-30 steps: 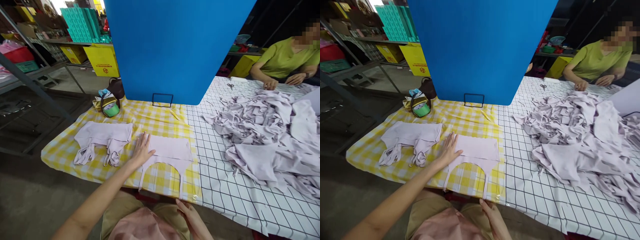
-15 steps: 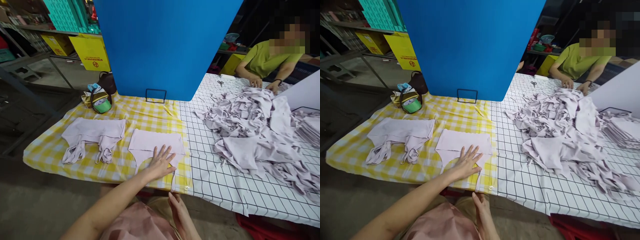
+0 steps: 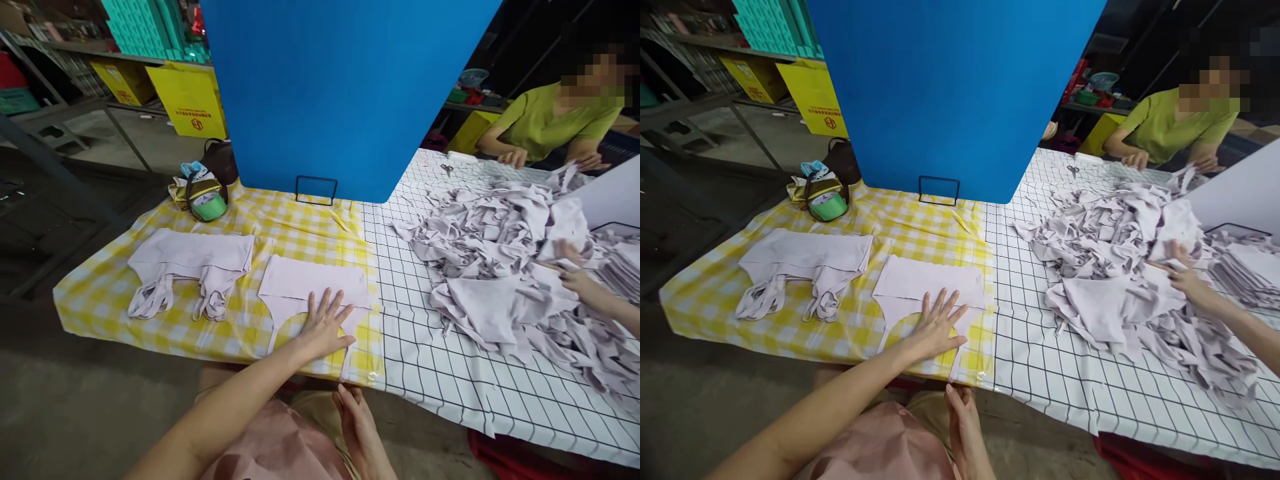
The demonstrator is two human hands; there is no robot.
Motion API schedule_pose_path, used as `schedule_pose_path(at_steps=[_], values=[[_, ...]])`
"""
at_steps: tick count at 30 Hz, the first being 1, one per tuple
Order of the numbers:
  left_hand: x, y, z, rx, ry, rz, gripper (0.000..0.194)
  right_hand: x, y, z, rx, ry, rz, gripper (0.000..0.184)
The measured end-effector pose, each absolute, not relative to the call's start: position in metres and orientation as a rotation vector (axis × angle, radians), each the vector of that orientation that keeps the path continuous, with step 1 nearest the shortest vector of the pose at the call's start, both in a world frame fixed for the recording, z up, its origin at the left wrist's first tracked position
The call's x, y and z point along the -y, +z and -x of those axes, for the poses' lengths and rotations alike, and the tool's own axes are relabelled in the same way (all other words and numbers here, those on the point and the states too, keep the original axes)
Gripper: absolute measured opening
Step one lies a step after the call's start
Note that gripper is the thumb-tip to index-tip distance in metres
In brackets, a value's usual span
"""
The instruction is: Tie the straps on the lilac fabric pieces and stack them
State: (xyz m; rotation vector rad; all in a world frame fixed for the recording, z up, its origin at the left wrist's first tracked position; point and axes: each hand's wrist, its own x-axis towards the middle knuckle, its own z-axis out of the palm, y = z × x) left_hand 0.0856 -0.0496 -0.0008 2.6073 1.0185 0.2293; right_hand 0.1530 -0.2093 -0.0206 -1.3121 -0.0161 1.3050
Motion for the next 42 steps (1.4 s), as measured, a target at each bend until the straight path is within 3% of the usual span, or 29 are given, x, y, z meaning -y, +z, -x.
schedule_pose_path(at_steps=[5,11,16,21,29,33,38,42], values=[[0.05,-0.003,-0.086,-1.028,0.241,-2.638,0.072,0.211,-0.025,-0.144,0.18,1.462,1.263,0.03],[0.05,-0.003,-0.086,-1.039,0.217,-2.655,0.078,0.231,0.0,-0.168,0.608,1.395,1.589,0.045],[0.05,-0.002,-0.085,-1.028,0.224,-2.644,0.079,0.244,0.047,-0.205,1.283,0.907,1.998,0.042],[0.048,-0.003,-0.085,-1.014,0.205,-2.638,0.082,0.241,0.092,-0.238,1.795,0.441,1.94,0.031],[0.047,0.002,-0.085,-1.002,0.209,-2.558,0.075,0.205,0.128,-0.258,1.687,-0.017,2.06,0.035],[0.05,0.026,-0.088,-0.937,0.258,-2.326,0.063,0.176,0.14,-0.255,1.771,0.076,1.964,0.034],[0.064,0.076,-0.094,-0.46,0.293,-1.651,0.044,0.147,0.136,-0.255,1.901,0.322,1.925,0.03],[0.072,0.092,-0.1,-0.537,0.326,-1.399,0.038,0.137,0.113,-0.253,1.812,0.416,1.972,0.025]])
